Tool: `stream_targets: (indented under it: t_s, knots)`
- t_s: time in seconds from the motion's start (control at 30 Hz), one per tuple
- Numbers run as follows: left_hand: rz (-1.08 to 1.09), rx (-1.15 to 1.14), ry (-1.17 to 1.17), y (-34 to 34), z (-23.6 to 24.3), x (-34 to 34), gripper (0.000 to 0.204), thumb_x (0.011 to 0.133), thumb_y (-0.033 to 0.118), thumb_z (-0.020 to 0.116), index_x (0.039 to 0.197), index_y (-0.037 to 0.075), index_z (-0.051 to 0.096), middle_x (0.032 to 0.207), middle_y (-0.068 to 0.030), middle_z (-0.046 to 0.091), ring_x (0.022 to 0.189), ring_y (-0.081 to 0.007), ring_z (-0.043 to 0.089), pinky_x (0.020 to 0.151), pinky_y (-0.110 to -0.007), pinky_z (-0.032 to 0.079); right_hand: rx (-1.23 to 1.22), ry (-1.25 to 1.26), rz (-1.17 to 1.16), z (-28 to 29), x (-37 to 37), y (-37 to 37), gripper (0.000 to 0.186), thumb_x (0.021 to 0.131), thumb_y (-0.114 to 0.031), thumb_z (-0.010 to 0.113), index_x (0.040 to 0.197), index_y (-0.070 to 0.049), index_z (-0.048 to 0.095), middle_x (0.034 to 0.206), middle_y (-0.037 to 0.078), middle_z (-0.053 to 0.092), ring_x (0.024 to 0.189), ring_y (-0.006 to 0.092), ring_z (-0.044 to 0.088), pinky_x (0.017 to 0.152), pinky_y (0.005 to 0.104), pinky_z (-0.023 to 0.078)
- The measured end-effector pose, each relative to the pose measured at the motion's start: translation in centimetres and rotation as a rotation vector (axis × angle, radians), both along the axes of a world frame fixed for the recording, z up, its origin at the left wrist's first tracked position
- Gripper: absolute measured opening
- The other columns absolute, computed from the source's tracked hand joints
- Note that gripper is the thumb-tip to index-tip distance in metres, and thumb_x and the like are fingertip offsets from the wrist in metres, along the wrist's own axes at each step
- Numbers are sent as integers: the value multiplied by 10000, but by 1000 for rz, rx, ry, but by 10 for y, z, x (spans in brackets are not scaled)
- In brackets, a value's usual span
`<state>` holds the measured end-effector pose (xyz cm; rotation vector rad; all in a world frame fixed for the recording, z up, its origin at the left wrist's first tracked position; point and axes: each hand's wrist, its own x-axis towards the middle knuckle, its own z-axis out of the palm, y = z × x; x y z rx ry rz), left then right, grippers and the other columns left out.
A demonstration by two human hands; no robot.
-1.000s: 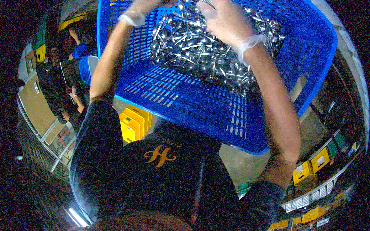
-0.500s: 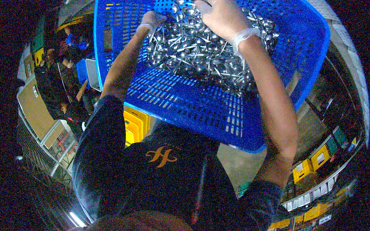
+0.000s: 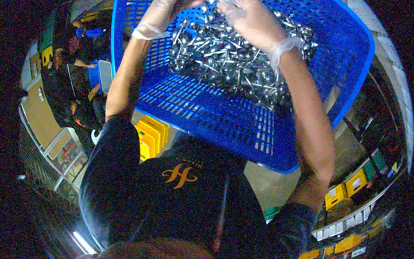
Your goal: The person sorts metal spoons from a blue basket into small white baskets on a stainless steel table. They repeatedly scoop spoons, align them, and place them into the white baskets, occasionally retrieving more baskets from the floor.
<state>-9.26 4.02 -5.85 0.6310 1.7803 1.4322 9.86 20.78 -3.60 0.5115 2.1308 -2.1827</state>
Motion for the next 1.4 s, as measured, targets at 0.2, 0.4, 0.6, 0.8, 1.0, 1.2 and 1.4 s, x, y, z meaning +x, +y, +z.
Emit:
stream_targets:
  t_s: [0.2, 0.4, 0.6, 0.8, 1.0, 1.2, 1.4]
  knots:
    - [-542, -1100, 942, -106, -151, -55, 246, 938, 231, 619, 1132, 242, 769, 1088, -170, 745, 993, -384, 722, 874, -501, 587, -203, -40, -31, 35, 5, 9, 185, 1082, -201, 535, 1001, -45, 593, 763, -1, 590, 569, 98, 537, 501, 245, 450]
    - [-632, -750, 1196, -136, -185, -60, 272, 940, 119, 580, 1187, 148, 690, 1131, -133, 703, 990, -378, 718, 794, -490, 605, 88, 15, -62, 5, -1, 8, 272, 1082, -268, 522, 1004, -27, 621, 717, -28, 539, 639, 96, 484, 592, 299, 417]
    - [-914, -710, 1416, -94, -163, -51, 137, 939, 123, 588, 1007, 23, 652, 989, -174, 699, 919, -335, 734, 730, -436, 610, 306, -55, -51, 11, -2, 6, 293, 1058, -267, 521, 1006, 4, 621, 724, 42, 581, 671, 150, 534, 635, 356, 451]
    - [-1116, -544, 1464, -80, -208, -80, 163, 889, 122, 618, 1013, 33, 675, 929, -164, 706, 823, -333, 731, 671, -449, 599, 311, -44, -77, 8, -2, 5, 318, 1056, -288, 509, 1008, 7, 616, 700, 86, 584, 660, 182, 552, 639, 387, 457]
    - [-848, -792, 1223, -68, -178, -58, 208, 901, 160, 615, 1075, 68, 681, 1044, -179, 704, 951, -365, 726, 754, -481, 600, 342, -130, -67, 12, -1, 8, 312, 1053, -289, 518, 975, -4, 617, 688, 77, 573, 650, 173, 537, 625, 383, 444]
    - [-463, -650, 1041, -37, -183, -42, 305, 943, 340, 665, 1191, 175, 729, 1173, -165, 707, 1092, -368, 679, 950, -489, 549, 282, 56, -93, -6, 0, 14, 303, 1069, -274, 518, 892, -37, 584, 676, 10, 554, 593, 145, 500, 574, 340, 423]
    - [-527, -853, 995, -9, -180, -27, 230, 939, 302, 654, 1104, 181, 757, 1097, -152, 745, 1048, -366, 703, 947, -485, 551, 258, -104, -122, 12, -4, 12, 312, 1078, -295, 505, 903, -44, 567, 680, 40, 563, 584, 159, 550, 564, 342, 456]
